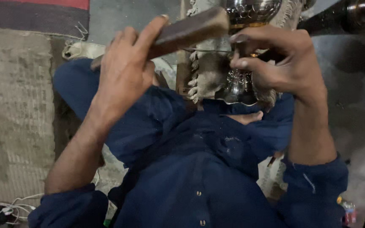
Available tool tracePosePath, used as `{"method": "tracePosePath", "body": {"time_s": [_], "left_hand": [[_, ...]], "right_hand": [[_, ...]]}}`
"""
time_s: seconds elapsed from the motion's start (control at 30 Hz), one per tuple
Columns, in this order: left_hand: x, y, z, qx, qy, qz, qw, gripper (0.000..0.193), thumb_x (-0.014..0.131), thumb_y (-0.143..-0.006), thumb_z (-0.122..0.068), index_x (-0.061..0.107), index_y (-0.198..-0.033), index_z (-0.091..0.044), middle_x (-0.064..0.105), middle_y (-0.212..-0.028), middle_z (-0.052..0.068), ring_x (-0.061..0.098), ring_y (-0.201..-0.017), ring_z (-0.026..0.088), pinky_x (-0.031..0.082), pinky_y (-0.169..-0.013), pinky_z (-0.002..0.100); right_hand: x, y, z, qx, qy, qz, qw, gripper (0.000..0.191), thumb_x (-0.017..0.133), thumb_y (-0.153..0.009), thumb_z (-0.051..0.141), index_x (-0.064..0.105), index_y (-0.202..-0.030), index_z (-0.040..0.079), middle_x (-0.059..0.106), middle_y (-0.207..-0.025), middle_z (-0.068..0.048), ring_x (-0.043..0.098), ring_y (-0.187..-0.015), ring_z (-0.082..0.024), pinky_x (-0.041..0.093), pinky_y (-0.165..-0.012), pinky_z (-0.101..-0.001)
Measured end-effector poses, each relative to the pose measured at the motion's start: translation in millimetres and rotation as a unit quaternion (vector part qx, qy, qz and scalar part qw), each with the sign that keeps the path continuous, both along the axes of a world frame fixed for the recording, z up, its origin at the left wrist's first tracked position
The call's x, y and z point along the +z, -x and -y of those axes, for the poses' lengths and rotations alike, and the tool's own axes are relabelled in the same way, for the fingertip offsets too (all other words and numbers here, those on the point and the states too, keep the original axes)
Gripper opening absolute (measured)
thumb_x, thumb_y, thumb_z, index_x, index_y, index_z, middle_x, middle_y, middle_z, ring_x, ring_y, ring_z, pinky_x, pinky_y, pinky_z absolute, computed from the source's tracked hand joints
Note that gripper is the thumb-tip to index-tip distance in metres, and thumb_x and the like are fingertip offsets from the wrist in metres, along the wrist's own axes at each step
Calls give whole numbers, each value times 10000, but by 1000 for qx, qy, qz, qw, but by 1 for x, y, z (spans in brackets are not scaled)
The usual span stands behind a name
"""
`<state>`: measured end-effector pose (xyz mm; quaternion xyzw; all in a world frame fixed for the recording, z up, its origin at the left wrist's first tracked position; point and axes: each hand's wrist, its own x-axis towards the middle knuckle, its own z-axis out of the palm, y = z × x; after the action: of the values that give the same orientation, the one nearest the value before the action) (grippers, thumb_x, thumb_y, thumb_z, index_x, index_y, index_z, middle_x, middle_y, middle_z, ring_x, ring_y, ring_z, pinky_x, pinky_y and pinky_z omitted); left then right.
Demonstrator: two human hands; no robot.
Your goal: The person sits cross-legged on the floor with an engraved brass vase held in a cloth-lined wooden cradle on their lap. They loop a string around the vase's middle, pull a wooden block back and forth like a bow to spin the vase, and press a handheld stick tool against the rotating brass band to polish it, repositioning the string as needed.
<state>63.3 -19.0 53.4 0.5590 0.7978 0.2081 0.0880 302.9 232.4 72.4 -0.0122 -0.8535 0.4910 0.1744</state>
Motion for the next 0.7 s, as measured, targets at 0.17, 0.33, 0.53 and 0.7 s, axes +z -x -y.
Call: {"method": "tracePosePath", "body": {"time_s": [0.17, 0.33, 0.53, 0.7], "left_hand": [[-13, 33, 0, -40, 104, 199, 974, 724, 725, -863, -109, 422, -1520, -137, 679, -1109, 264, 666, -1022, 477, 528, -866, 541], [11, 25, -21, -99, 10, 145, 984, 748, 768, -910, -249, 434, -1559, -87, 632, -1247, 273, 613, -1142, 453, 506, -951, 518], [18, -128, -74, -242, -175, 18, 954, 236, 711, -960, -148, 705, -1194, -121, 668, -995, 120, 614, -970, 329, 472, -983, 529], [-9, -168, -102, -221, -184, -225, 931, 176, 633, -906, -224, 700, -992, -85, 674, -998, 120, 649, -1007, 267, 477, -1080, 471]], "right_hand": [[-25, -39, -19, -149, 176, -11, 973, 263, 689, -1122, 56, 536, -1331, 6, 692, -995, -125, 774, -938, -239, 689, -816, -359], [-34, -70, -38, -141, 206, -59, 967, 293, 712, -1174, 160, 494, -1311, 20, 698, -1000, -169, 763, -940, -251, 682, -868, -369], [-34, -65, -41, -142, 192, -37, 970, 306, 733, -1176, 154, 507, -1327, 13, 695, -1016, -182, 770, -978, -271, 686, -905, -392], [-38, -65, -41, -159, 189, -31, 969, 287, 744, -1197, 99, 497, -1314, 11, 649, -1001, -160, 746, -948, -262, 679, -932, -399]]}}
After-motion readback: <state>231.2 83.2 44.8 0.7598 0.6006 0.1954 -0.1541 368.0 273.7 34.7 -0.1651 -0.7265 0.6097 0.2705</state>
